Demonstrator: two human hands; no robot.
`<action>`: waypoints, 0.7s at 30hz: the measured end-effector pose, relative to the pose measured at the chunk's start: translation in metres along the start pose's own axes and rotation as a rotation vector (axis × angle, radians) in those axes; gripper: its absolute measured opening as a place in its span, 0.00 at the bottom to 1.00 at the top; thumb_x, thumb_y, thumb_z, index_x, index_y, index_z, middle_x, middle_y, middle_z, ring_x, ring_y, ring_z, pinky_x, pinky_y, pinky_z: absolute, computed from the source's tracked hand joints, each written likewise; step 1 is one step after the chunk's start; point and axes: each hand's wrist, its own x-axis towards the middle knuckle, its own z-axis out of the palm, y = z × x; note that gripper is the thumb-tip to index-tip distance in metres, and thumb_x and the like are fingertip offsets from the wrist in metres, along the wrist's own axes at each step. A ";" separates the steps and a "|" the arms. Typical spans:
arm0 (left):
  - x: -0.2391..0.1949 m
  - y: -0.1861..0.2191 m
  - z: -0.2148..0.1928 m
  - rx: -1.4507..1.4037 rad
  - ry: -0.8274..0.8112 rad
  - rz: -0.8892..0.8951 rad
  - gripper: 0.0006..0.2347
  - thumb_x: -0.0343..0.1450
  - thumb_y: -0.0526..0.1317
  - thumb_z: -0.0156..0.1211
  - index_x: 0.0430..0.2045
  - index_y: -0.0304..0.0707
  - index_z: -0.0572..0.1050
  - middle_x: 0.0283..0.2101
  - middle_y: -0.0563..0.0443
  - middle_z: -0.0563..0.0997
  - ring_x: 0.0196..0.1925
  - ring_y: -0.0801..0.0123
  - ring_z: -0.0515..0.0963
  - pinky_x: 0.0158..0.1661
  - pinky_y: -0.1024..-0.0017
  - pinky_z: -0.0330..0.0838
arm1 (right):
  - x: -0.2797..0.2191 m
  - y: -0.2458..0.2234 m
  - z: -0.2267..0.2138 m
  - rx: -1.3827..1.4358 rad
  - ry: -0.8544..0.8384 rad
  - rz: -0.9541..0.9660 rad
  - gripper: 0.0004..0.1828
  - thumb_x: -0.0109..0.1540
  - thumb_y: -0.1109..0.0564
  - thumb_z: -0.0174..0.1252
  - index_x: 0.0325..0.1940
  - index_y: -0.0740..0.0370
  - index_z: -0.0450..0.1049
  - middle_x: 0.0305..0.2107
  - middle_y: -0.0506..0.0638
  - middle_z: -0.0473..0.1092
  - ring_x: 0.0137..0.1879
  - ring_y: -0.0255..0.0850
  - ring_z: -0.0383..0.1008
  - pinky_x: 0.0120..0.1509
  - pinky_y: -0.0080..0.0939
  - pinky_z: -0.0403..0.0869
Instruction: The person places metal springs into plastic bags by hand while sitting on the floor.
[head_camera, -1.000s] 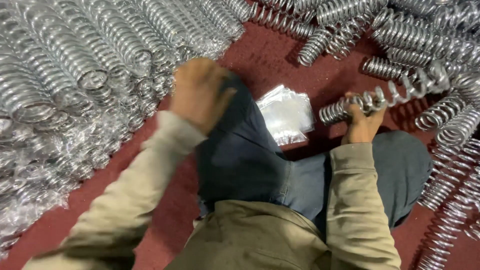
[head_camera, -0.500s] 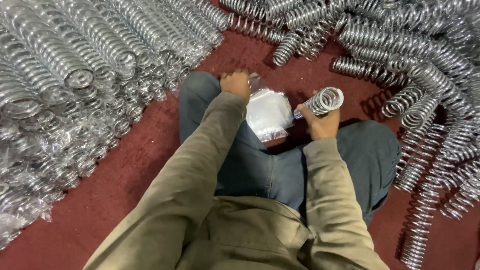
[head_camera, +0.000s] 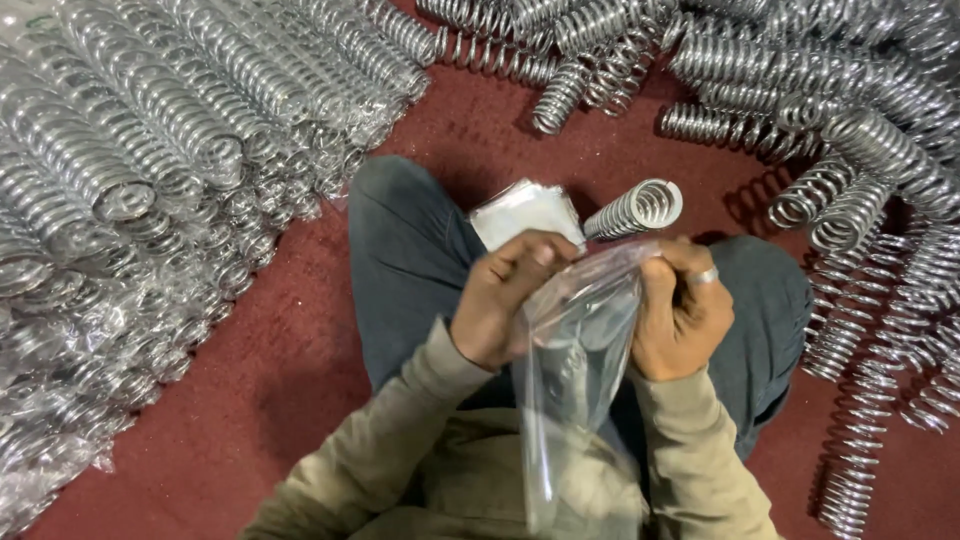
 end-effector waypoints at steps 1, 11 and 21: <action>-0.004 -0.001 0.002 0.000 0.011 -0.003 0.08 0.76 0.36 0.58 0.41 0.28 0.78 0.38 0.41 0.83 0.32 0.75 0.83 0.35 0.78 0.78 | -0.005 -0.004 0.001 0.003 -0.007 0.009 0.09 0.70 0.60 0.59 0.42 0.73 0.76 0.23 0.53 0.64 0.28 0.42 0.56 0.38 0.44 0.70; 0.001 -0.053 -0.026 0.178 -0.367 -0.178 0.12 0.80 0.42 0.52 0.34 0.31 0.76 0.23 0.46 0.79 0.30 0.71 0.78 0.33 0.76 0.72 | -0.024 -0.009 -0.034 0.551 -0.198 0.695 0.07 0.69 0.60 0.56 0.39 0.67 0.69 0.21 0.50 0.63 0.28 0.38 0.67 0.38 0.41 0.74; 0.092 -0.031 0.029 0.596 -0.181 0.178 0.07 0.75 0.37 0.58 0.30 0.31 0.74 0.45 0.37 0.78 0.29 0.63 0.83 0.31 0.70 0.78 | 0.069 0.049 -0.049 -0.250 -0.346 0.163 0.01 0.66 0.70 0.59 0.39 0.71 0.75 0.36 0.64 0.67 0.42 0.57 0.68 0.49 0.56 0.70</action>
